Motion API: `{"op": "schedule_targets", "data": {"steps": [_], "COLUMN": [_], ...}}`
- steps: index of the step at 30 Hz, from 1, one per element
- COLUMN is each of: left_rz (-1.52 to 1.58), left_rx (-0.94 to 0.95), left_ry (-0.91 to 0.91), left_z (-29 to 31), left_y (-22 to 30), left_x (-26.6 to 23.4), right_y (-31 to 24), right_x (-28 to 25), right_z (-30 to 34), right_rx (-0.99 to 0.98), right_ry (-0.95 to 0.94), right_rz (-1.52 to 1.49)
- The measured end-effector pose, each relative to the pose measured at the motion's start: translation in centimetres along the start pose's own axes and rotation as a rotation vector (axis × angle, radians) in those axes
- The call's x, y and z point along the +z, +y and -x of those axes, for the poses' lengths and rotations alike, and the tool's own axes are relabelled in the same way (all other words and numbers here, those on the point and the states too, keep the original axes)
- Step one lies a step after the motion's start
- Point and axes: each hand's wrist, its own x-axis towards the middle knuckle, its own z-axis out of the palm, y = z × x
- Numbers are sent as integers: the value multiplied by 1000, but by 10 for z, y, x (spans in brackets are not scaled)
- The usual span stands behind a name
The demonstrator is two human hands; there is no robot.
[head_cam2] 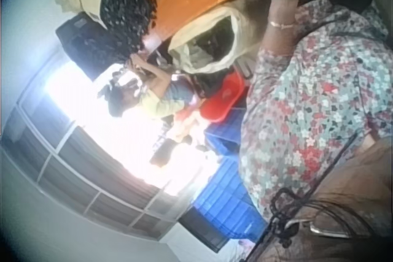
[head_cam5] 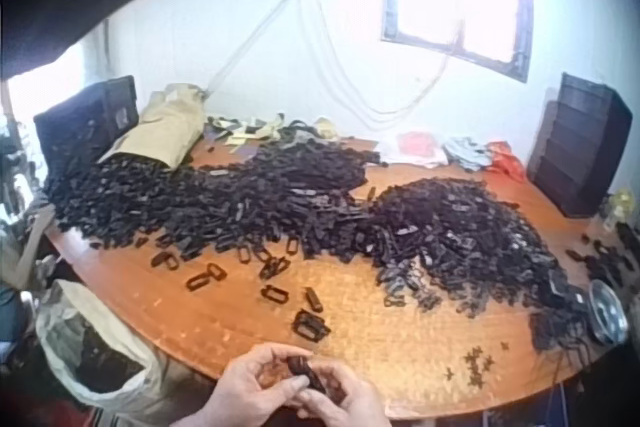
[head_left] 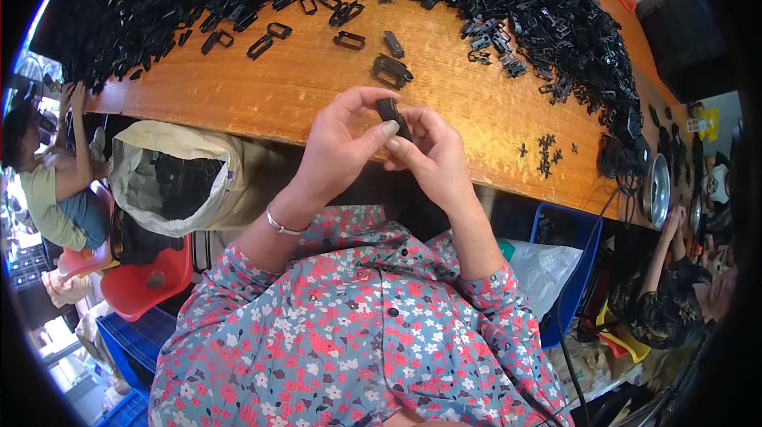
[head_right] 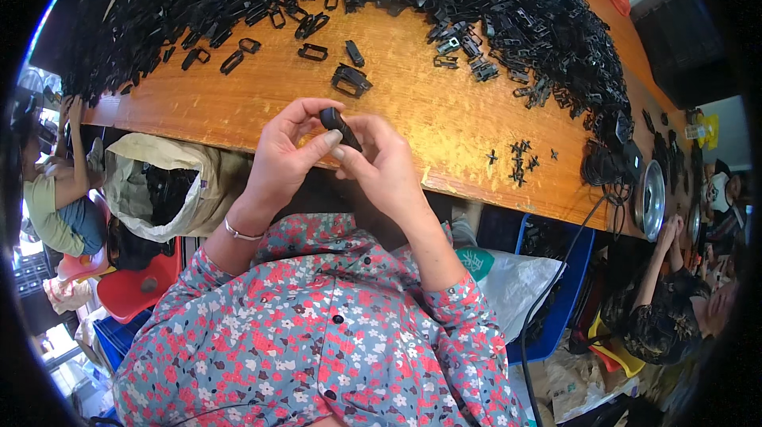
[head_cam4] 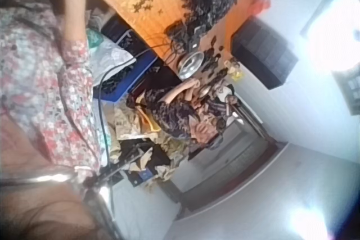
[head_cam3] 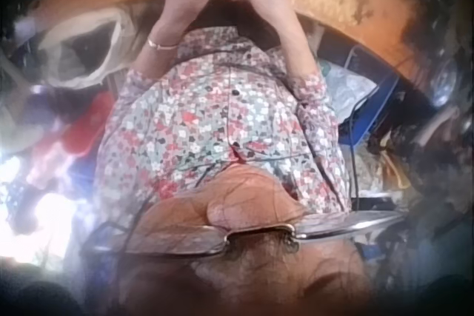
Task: The person assembles small black plastic latches or buckles by hand at a workstation.
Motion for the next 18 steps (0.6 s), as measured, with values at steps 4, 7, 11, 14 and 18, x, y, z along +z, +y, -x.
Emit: {"op": "schedule_targets", "data": {"steps": [4,7,11,14,18], "left_rz": [257,516,346,337,414], "left_rx": [-139,-287,-115,-125,-185], "left_ry": [-22,-146,-276,-251,-173], "left_z": [-6,-27,-15,-1,8], "left_y": [9,11,19,27,-1], "left_x": [-9,-3,18,16,11], "right_y": [0,-3,7,-1,-10], "right_x": [-9,4,10,7,16], "right_z": [9,15,23,30,23], "right_rx": [26,49,0,0,27], "right_ry": [-152,-164,-104,-161,-160], "right_rz": [95,85,-45,24,177]}}
